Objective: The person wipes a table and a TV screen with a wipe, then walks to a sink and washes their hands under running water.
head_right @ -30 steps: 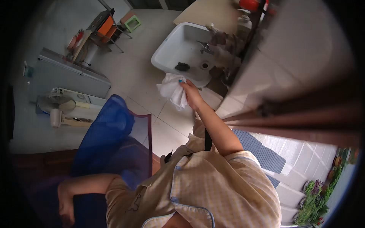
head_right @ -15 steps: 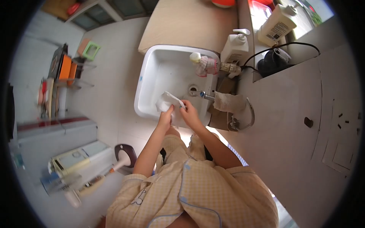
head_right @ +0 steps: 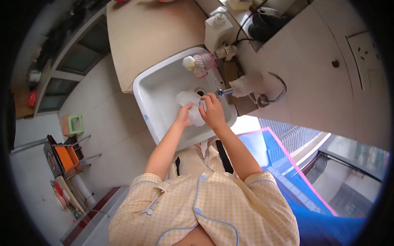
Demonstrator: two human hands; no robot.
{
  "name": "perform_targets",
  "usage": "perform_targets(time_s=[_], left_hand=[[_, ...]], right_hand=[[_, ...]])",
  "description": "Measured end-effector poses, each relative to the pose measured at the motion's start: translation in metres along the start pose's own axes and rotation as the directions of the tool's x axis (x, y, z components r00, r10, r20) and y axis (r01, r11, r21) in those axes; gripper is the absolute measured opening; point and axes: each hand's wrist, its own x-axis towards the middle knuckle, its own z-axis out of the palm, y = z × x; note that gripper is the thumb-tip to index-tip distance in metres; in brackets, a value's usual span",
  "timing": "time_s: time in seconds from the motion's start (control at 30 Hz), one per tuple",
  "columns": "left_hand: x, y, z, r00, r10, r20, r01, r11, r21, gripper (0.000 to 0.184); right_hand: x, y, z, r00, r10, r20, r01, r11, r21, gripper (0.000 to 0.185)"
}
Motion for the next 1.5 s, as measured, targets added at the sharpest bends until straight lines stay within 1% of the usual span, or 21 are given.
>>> perform_targets(time_s=[0.5, 0.57, 0.6, 0.63, 0.7, 0.73, 0.77, 0.8, 0.83, 0.87, 0.9, 0.93, 0.97, 1.0, 1.07, 1.1, 1.17, 1.23, 1.33, 1.4, 1.5], left_hand=[[0.021, -0.014, 0.032, 0.978, -0.123, 0.168, 0.15, 0.976, -0.155, 0.03], [0.024, -0.021, 0.032, 0.977, -0.153, 0.151, 0.177, 0.971, -0.159, 0.032], [0.027, -0.024, 0.032, 0.975, -0.18, 0.133, 0.201, 0.966, -0.164, 0.035], [0.031, -0.027, 0.031, 0.975, -0.177, 0.136, 0.199, 0.965, -0.168, 0.035], [0.034, -0.034, 0.026, 0.939, -0.274, 0.206, 0.315, 0.926, -0.208, 0.036], [0.031, -0.035, 0.029, 0.939, -0.274, 0.207, 0.316, 0.926, -0.207, 0.036], [0.029, -0.037, 0.032, 0.943, -0.275, 0.189, 0.316, 0.916, -0.247, 0.036], [0.027, -0.038, 0.035, 0.946, -0.275, 0.171, 0.315, 0.905, -0.286, 0.036], [0.03, -0.042, 0.033, 0.946, -0.275, 0.168, 0.314, 0.905, -0.285, 0.036], [0.034, -0.046, 0.032, 0.965, -0.225, 0.135, 0.256, 0.921, -0.293, 0.037], [0.04, -0.049, 0.031, 0.98, -0.174, 0.102, 0.197, 0.934, -0.297, 0.037], [0.047, -0.047, 0.027, 0.98, -0.173, 0.099, 0.195, 0.936, -0.294, 0.037], [0.054, -0.044, 0.021, 1.0, -0.023, -0.001, 0.023, 0.996, 0.091, 0.037], [0.061, -0.04, 0.017, 0.988, 0.153, -0.033, -0.12, 0.873, 0.472, 0.036], [0.071, -0.029, 0.022, 0.998, 0.028, -0.061, -0.002, 0.919, 0.393, 0.034], [0.077, -0.026, 0.026, 0.993, -0.095, -0.077, 0.114, 0.945, 0.306, 0.031], [0.101, -0.046, 0.022, 0.986, -0.086, -0.146, 0.151, 0.836, 0.528, 0.026], [0.118, -0.065, 0.019, 0.929, -0.368, -0.028, 0.367, 0.915, 0.169, 0.024], [0.122, -0.08, 0.021, 0.978, -0.154, -0.144, 0.186, 0.951, 0.247, 0.024], [0.121, -0.087, 0.02, 0.948, -0.138, -0.288, 0.198, 0.962, 0.188, 0.024], [0.107, -0.071, 0.028, 0.958, 0.097, -0.269, 0.011, 0.928, 0.373, 0.02]], right_hand=[[-0.011, 0.02, -0.025, 0.978, -0.075, 0.192, 0.04, 0.983, 0.181, 0.016], [-0.035, 0.022, -0.023, 0.961, 0.26, -0.091, -0.178, 0.84, 0.512, 0.022], [-0.053, 0.029, -0.012, 0.928, 0.353, -0.116, -0.235, 0.799, 0.554, 0.03], [-0.069, 0.033, 0.004, 0.808, 0.587, -0.037, -0.38, 0.569, 0.73, 0.032], [-0.083, 0.046, 0.023, 0.784, 0.62, 0.012, -0.531, 0.661, 0.531, 0.03], [-0.078, 0.051, 0.036, 0.617, 0.786, 0.035, -0.712, 0.538, 0.451, 0.028], [-0.071, 0.061, 0.044, 0.618, 0.785, 0.036, -0.712, 0.54, 0.45, 0.028], [-0.065, 0.071, 0.052, 0.279, 0.897, 0.342, -0.733, -0.031, 0.68, 0.029], [-0.064, 0.081, 0.063, 0.002, 0.728, 0.685, -0.488, -0.597, 0.636, 0.031], [-0.063, 0.088, 0.076, 0.253, 0.661, 0.706, -0.34, -0.623, 0.705, 0.033], [-0.063, 0.095, 0.077, 0.254, 0.658, 0.709, -0.338, -0.626, 0.703, 0.033], [-0.064, 0.101, 0.077, 0.31, 0.811, 0.497, -0.704, -0.155, 0.693, 0.034], [-0.065, 0.107, 0.078, 0.467, 0.838, 0.281, -0.851, 0.341, 0.399, 0.034], [-0.062, 0.106, 0.075, 0.466, 0.839, 0.281, -0.852, 0.338, 0.4, 0.034], [-0.056, 0.098, 0.064, 0.535, 0.827, 0.17, -0.833, 0.55, -0.058, 0.028], [-0.06, 0.098, 0.067, 0.535, 0.828, 0.167, -0.833, 0.551, -0.059, 0.028], [-0.069, 0.091, 0.083, 0.829, 0.557, 0.049, -0.556, 0.812, 0.178, 0.03], [-0.055, 0.085, 0.088, 0.789, 0.61, 0.073, -0.586, 0.711, 0.389, 0.027], [-0.039, 0.117, 0.099, 0.883, 0.467, 0.034, -0.469, 0.882, 0.057, 0.024], [-0.042, 0.152, 0.109, 0.869, 0.336, 0.364, -0.265, 0.936, -0.232, 0.027], [-0.052, 0.144, 0.11, 0.853, 0.353, 0.385, -0.387, 0.922, 0.012, 0.027]])
